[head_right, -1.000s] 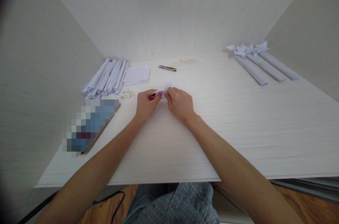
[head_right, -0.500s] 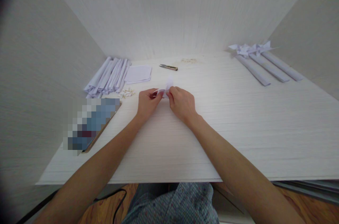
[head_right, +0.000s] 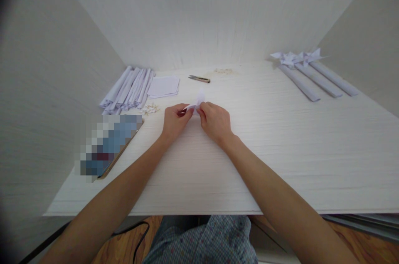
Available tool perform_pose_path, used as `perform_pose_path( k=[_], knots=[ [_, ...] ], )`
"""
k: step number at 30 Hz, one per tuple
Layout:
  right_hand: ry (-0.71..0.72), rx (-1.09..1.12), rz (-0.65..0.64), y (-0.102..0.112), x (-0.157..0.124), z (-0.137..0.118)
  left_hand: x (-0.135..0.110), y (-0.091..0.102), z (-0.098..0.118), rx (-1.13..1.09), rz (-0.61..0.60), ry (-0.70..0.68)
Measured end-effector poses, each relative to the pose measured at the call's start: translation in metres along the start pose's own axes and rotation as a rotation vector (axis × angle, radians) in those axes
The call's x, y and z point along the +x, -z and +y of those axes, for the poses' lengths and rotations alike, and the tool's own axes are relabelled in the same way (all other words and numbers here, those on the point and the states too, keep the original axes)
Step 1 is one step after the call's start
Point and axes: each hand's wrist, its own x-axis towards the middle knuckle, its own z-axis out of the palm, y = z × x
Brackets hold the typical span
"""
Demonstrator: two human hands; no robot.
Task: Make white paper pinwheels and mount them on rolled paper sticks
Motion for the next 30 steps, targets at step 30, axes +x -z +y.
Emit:
perform_pose_path(
  k=[30],
  knots=[
    [0.016, 0.002, 0.066, -0.0015, 0.0007, 0.0029, -0.0012, -0.0017, -0.0022, 0.084, 0.005, -0.131]
  ],
)
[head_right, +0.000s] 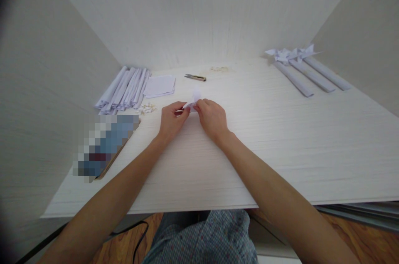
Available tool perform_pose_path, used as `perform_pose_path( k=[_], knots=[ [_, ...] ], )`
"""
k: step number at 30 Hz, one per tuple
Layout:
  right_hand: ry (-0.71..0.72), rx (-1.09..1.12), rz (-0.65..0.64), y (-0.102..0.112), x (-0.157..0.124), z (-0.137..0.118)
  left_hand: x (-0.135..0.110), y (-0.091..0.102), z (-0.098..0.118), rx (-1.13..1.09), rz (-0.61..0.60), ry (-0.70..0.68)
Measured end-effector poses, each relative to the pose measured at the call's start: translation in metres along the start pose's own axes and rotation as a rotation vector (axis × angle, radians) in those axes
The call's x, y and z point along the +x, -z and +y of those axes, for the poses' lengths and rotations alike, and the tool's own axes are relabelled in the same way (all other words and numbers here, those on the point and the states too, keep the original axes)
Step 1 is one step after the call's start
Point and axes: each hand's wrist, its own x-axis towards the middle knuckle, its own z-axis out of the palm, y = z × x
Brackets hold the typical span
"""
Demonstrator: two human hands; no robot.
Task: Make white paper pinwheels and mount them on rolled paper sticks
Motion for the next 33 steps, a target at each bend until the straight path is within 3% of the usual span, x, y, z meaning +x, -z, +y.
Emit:
perform_pose_path(
  k=[12, 21, 33],
  knots=[
    [-0.032, -0.021, -0.029, -0.0001, 0.0005, -0.0009, 0.0000, -0.0008, 0.0005, 0.004, 0.004, 0.015],
    [-0.001, 0.199, 0.074, -0.0030, 0.0010, 0.0055, -0.0007, 0.0008, 0.0041, -0.046, -0.030, 0.029],
    [-0.009, 0.165, 0.008, -0.0023, 0.0023, 0.0047, -0.0004, 0.0013, 0.0065, -0.099, -0.031, 0.073]
  ],
)
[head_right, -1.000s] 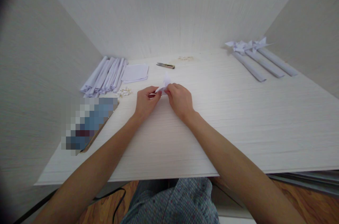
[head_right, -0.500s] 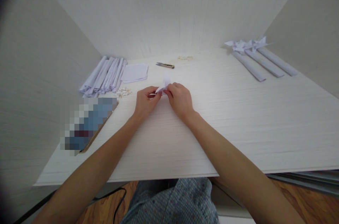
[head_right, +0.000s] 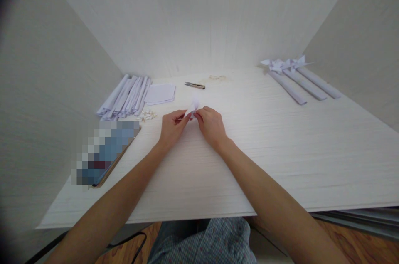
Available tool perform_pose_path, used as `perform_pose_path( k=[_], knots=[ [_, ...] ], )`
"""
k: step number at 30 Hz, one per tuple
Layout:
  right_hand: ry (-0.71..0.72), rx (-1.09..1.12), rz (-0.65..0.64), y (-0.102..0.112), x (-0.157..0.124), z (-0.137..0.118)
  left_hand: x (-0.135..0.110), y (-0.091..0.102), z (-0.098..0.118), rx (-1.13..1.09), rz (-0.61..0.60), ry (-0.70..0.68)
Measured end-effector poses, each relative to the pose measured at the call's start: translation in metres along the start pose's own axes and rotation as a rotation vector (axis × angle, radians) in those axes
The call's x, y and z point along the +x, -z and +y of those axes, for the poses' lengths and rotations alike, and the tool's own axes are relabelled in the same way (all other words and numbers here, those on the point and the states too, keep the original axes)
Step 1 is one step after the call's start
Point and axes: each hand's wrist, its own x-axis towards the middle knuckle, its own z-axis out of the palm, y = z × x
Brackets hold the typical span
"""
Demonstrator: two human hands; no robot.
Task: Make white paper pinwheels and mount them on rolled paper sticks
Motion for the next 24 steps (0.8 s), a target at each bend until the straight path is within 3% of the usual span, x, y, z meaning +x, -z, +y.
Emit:
perform_pose_path(
  k=[24],
  knots=[
    [0.054, -0.080, -0.040, 0.0026, -0.0011, -0.0031, 0.0007, -0.0003, -0.0010, 0.047, 0.015, -0.011]
  ],
)
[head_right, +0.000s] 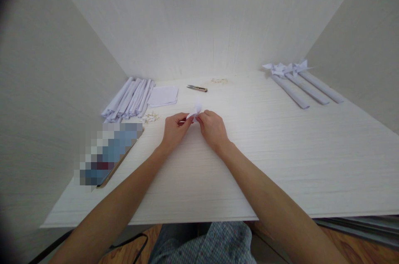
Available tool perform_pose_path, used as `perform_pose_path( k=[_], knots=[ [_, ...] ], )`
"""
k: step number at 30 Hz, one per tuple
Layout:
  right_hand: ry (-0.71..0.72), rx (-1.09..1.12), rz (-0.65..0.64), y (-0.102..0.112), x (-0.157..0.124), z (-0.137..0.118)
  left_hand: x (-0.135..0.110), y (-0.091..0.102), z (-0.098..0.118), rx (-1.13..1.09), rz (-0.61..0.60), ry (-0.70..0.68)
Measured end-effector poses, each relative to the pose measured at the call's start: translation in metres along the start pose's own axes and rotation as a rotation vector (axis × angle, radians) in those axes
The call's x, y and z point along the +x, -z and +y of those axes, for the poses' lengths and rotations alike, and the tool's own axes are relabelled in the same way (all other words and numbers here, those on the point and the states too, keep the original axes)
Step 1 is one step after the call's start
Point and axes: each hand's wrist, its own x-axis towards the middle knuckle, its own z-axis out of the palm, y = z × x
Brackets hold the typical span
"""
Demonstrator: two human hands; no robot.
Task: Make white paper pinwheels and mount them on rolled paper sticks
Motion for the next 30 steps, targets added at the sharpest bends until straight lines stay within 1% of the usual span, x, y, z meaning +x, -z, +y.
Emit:
perform_pose_path(
  k=[6, 11, 15, 23, 30],
  knots=[
    [0.025, -0.059, -0.047, -0.0004, -0.0004, -0.0008, -0.0008, 0.0004, -0.0011, 0.043, -0.003, -0.028],
    [0.063, -0.159, -0.065, -0.0014, -0.0012, -0.0017, -0.0020, 0.0002, -0.0054, 0.154, 0.003, -0.065],
    [0.062, -0.205, -0.073, -0.0011, -0.0015, -0.0032, -0.0022, 0.0001, -0.0070, 0.214, 0.011, -0.091],
    [0.057, -0.196, -0.008, -0.0009, -0.0013, -0.0032, -0.0024, 0.0006, -0.0056, 0.213, -0.006, -0.088],
    [0.034, -0.224, -0.038, -0.0016, -0.0013, -0.0036, -0.0023, -0.0006, -0.0067, 0.193, 0.005, -0.094]
  ],
)
